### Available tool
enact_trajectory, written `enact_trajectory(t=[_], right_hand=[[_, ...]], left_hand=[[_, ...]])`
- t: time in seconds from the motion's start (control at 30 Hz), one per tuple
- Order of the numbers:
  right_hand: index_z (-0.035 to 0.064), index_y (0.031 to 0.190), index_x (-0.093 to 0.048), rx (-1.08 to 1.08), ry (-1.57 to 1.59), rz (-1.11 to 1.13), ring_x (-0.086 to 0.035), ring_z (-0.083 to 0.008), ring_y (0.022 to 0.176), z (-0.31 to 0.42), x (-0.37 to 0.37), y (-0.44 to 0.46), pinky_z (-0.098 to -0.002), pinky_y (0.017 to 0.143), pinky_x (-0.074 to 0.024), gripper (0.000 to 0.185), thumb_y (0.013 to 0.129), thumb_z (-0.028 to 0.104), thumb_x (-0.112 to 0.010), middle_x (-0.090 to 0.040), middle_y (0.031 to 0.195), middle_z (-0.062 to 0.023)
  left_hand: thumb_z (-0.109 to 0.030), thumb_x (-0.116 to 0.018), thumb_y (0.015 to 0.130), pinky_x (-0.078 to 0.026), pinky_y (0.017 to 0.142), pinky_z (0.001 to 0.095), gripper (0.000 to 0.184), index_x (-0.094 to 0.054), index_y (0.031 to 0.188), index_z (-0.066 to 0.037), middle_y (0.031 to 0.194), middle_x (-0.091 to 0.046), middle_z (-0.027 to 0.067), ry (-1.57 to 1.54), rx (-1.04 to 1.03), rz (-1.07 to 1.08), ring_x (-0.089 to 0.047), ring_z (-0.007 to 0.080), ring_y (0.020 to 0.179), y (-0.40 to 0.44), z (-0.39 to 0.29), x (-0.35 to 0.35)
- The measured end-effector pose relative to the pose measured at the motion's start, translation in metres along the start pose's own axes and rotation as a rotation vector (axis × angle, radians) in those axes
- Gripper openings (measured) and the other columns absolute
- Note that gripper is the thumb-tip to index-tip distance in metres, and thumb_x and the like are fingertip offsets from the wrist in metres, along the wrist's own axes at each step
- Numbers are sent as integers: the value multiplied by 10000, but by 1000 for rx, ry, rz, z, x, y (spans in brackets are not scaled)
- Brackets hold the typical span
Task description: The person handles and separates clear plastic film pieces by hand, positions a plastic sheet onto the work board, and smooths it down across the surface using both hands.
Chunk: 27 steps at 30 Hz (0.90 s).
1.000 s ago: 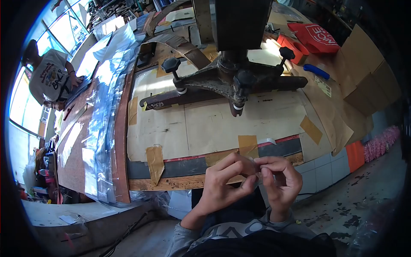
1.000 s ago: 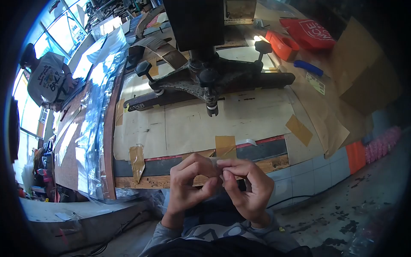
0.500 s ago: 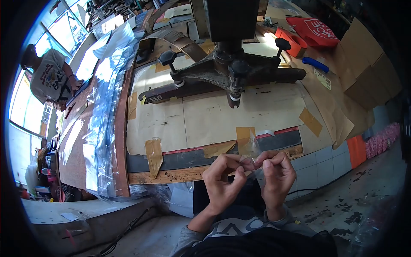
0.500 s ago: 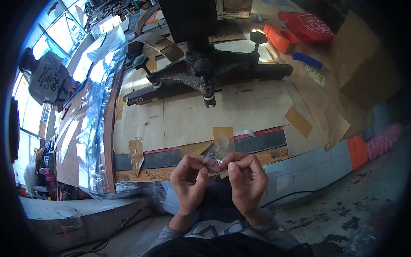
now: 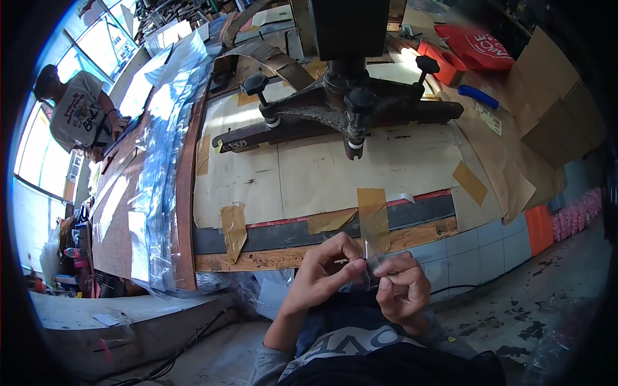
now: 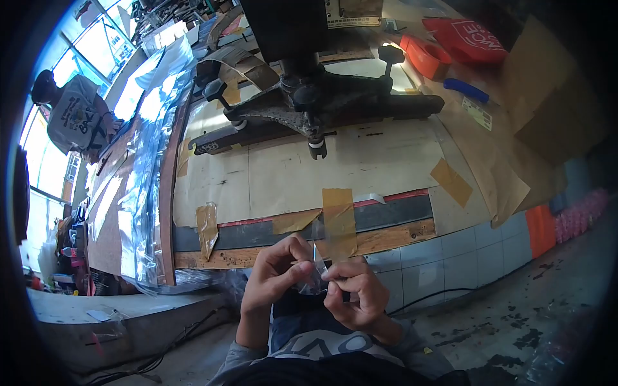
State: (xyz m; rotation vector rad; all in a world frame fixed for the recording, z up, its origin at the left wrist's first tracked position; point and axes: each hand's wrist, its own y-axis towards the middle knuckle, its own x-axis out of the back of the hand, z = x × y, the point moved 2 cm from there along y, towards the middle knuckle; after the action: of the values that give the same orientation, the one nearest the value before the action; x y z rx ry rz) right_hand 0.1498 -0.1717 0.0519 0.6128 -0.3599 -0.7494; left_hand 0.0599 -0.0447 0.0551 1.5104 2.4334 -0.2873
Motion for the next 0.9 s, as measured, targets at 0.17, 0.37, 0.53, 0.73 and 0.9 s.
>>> enact_trajectory(t=[0.17, 0.37, 0.53, 0.73, 0.9], right_hand=[[17, 858, -504, 96, -133, 124, -585, -257, 807, 2, 2, -2, -358, 726, -483, 178, 726, -34, -611, -598, 937, -149], [61, 951, -598, 182, -247, 325, -583, -241, 955, 2, 17, 45, -406, 868, -427, 236, 725, 0, -626, -581, 1020, -95], [82, 955, -615, 383, -561, 476, -595, -149, 922, 10, 23, 62, -375, 883, -409, 214, 749, 55, -665, -591, 980, -15], [93, 861, -576, 531, -642, 398, -608, -139, 869, 16, 23, 61, -365, 851, -434, 141, 754, 69, -664, -595, 913, -3], [112, 771, -513, 681, -714, 338, -615, -137, 859, 12, 16, 47, -365, 830, -462, 157, 726, 85, -662, -582, 884, -9]], left_hand=[[15, -587, 791, -483, 609, 224, 96, -510, 734, 9, 828, -619, 77, 280, -119, -263, -571, 69, 684, -7, 2, -7], [-15, -604, 769, -491, 626, 242, 105, -512, 729, 16, 692, -619, 64, 534, -107, -106, -592, 91, 625, 2, -24, -5], [-89, -621, 805, -489, 630, 259, 157, -531, 742, 24, 651, -588, 61, 550, 10, 43, -579, 93, 620, 16, -47, 2], [-97, -595, 841, -492, 600, 250, 138, -542, 792, 21, 654, -638, 76, 631, -5, 130, -644, 113, 635, 27, -61, 5], [-88, -569, 858, -502, 584, 249, 142, -512, 789, 22, 714, -687, 96, 663, -71, 113, -678, 147, 659, 33, -77, 8]])
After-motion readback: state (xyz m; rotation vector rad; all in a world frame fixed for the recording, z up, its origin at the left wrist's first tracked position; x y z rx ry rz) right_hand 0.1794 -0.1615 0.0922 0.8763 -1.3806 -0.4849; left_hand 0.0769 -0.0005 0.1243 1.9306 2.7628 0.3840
